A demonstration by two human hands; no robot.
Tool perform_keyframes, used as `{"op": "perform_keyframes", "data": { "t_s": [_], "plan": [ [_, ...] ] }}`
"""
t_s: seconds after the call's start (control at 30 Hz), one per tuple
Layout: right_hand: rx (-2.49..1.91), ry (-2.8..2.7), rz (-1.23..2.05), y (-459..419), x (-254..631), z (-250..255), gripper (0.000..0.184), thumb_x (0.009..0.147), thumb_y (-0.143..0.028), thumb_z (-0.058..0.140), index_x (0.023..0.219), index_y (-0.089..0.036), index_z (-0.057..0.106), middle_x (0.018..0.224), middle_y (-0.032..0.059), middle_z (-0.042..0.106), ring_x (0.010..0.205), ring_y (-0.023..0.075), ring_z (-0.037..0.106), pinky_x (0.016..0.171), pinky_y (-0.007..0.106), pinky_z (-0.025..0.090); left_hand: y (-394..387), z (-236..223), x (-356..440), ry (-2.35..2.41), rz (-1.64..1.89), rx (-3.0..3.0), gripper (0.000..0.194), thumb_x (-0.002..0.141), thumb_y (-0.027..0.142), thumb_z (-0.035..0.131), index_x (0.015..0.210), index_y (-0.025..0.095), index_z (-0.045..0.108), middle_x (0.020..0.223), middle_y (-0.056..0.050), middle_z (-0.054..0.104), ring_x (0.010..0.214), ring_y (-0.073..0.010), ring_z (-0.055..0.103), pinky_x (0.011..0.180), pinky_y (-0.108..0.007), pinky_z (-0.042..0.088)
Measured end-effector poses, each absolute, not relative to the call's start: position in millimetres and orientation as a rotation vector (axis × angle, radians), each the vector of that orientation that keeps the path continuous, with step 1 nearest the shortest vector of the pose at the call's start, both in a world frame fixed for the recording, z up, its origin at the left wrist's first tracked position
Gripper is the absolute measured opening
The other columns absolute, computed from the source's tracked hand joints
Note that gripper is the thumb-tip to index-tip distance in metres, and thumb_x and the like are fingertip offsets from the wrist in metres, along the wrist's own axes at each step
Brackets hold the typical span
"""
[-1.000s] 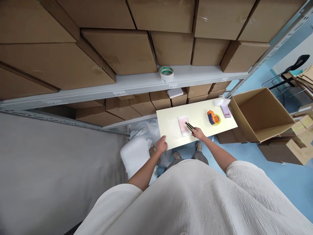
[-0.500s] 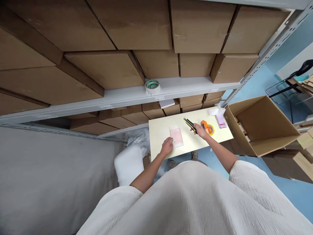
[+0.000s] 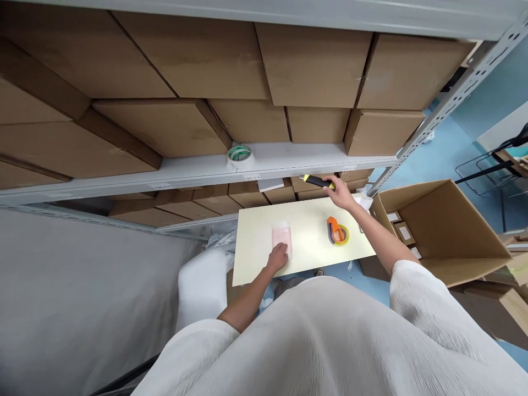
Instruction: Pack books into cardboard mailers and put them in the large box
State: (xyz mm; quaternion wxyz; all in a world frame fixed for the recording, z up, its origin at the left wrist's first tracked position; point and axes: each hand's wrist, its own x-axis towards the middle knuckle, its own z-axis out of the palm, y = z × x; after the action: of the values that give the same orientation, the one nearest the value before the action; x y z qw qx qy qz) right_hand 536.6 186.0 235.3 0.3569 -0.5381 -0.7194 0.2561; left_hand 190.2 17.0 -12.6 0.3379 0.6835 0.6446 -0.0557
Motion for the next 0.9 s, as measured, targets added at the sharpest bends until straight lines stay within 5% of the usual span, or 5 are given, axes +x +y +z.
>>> {"op": "perform_keyframes", "data": {
  "t_s": [0.3,0.9],
  "plan": [
    [-1.318,-2.209,0.349,278.8,540.1,261.1,0.044,0.103,-0.034,0.048,0.143,-0.024,0.063,0.140,0.0154,0.071,0.131,0.0376,0.059,0.118,0.059,0.035,18.0,-7.9,200.7,1.731,-0.220,1.726,0.056,0.095,0.016,0.054,0.151,0.023,0.058,0.177,-0.015,0.040,0.161,-0.0323,0.042,0.126,-0.048,0.042],
    [-1.399,-2.230,0.388,347.8,528.6,250.3,0.042,0.094,-0.029,0.050,0.133,-0.024,0.066,0.138,0.0172,0.071,0.134,0.0421,0.055,0.117,0.066,0.033,20.7,-4.2,205.0,1.742,-0.271,1.679,0.049,0.098,0.017,0.051,0.147,0.021,0.060,0.179,-0.015,0.038,0.165,-0.0298,0.037,0.128,-0.047,0.042]
  ]
}}
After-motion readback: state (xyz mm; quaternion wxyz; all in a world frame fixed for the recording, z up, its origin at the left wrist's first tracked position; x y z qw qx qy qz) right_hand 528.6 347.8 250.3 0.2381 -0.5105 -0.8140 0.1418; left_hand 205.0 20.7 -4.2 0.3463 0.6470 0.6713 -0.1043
